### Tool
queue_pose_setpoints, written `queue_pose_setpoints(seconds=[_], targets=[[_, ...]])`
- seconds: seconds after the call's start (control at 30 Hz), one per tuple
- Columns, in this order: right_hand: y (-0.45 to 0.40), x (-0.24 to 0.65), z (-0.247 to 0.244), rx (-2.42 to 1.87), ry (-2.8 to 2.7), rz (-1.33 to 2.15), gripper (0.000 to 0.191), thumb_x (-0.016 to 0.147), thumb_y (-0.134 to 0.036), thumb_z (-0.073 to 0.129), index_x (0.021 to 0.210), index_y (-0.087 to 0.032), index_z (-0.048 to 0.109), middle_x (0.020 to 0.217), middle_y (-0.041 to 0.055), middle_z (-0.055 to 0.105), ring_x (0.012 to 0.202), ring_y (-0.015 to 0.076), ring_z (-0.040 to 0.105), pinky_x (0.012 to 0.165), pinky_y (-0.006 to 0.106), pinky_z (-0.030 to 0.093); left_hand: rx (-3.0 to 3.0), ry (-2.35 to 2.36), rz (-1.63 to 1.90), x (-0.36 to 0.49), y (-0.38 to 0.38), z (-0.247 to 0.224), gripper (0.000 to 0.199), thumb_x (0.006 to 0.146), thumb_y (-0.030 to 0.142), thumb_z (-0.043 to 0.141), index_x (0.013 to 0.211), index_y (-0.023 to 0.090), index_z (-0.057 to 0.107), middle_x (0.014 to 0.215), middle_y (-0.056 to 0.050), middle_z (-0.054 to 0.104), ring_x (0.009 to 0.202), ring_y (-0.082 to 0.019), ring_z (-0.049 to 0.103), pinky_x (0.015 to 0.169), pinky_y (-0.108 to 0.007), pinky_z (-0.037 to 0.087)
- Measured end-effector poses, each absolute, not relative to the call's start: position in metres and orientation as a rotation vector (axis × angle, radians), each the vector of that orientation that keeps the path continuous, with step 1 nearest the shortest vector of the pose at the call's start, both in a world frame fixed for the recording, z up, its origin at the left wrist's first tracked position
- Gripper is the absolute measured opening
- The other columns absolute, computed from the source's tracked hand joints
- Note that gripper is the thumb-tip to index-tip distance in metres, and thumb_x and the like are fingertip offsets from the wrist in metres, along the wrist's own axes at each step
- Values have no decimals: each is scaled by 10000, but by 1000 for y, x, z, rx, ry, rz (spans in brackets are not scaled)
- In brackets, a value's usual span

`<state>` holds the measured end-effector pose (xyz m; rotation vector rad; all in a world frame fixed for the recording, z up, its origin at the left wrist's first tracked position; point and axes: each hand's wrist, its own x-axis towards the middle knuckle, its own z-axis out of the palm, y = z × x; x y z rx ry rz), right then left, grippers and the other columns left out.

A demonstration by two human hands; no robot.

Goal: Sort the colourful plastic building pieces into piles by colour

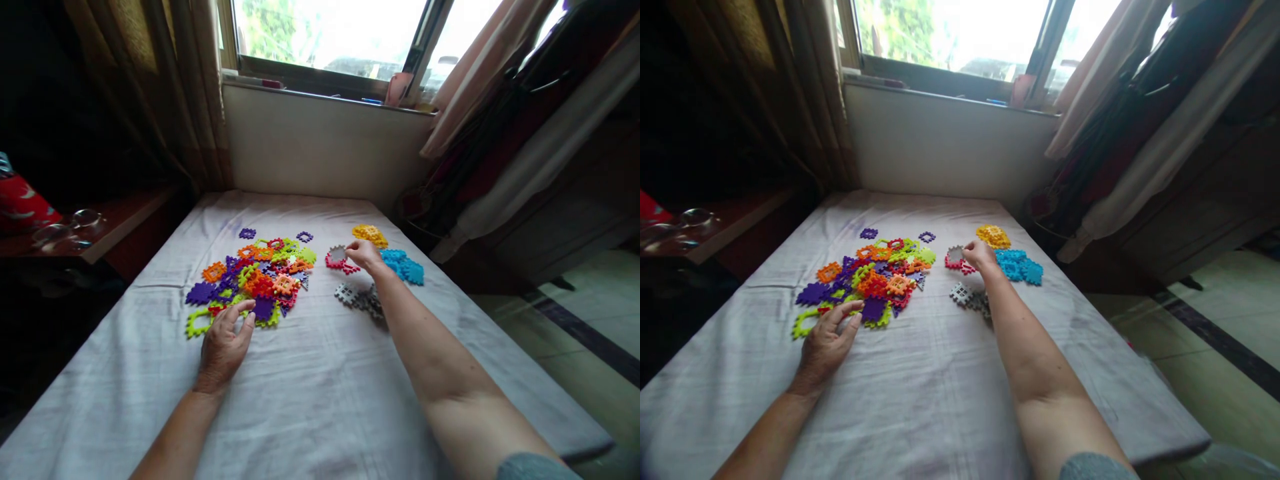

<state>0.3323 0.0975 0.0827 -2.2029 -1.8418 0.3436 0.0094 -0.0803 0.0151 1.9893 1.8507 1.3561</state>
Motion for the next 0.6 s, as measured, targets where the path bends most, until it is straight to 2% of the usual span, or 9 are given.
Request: queue_pose_setpoints(seconds=[0.17,0.3,0.37,0.5,0.6], targets=[[64,374,91,-2214,-1893,511,255,802,-206,566,902,-127,787,630,1,662,548,102,548,516,206,364,1992,1849,1351,10,-79,15,258,874,411,543,1033,274,693,1006,-19,766,948,-217,704,914,-340,552],[45,381,93,-2299,-1911,579,186,756,-136,590,740,-147,775,602,1,651,553,111,560,526,211,368,2011,1823,1373,10,-79,15,262,878,411,533,1023,264,694,999,-26,765,936,-215,706,903,-337,554],[42,375,98,-2348,-1907,507,182,764,-143,600,732,-170,777,666,27,694,630,141,616,566,223,389,2015,1823,1375,10,-79,15,263,875,411,534,1016,258,696,991,-27,768,927,-213,709,895,-331,555],[40,339,107,-2283,-2049,253,213,861,-267,586,889,-241,796,932,56,773,858,182,690,675,230,433,2007,1845,1374,10,-79,15,273,873,410,532,1015,250,703,994,-29,771,937,-213,710,897,-329,552],[34,293,103,-2150,-2269,341,251,880,-381,605,1033,-275,775,1062,40,769,972,190,694,754,230,467,1998,1861,1378,10,-79,15,280,874,410,525,1013,249,705,998,-27,773,945,-211,708,900,-328,551]])
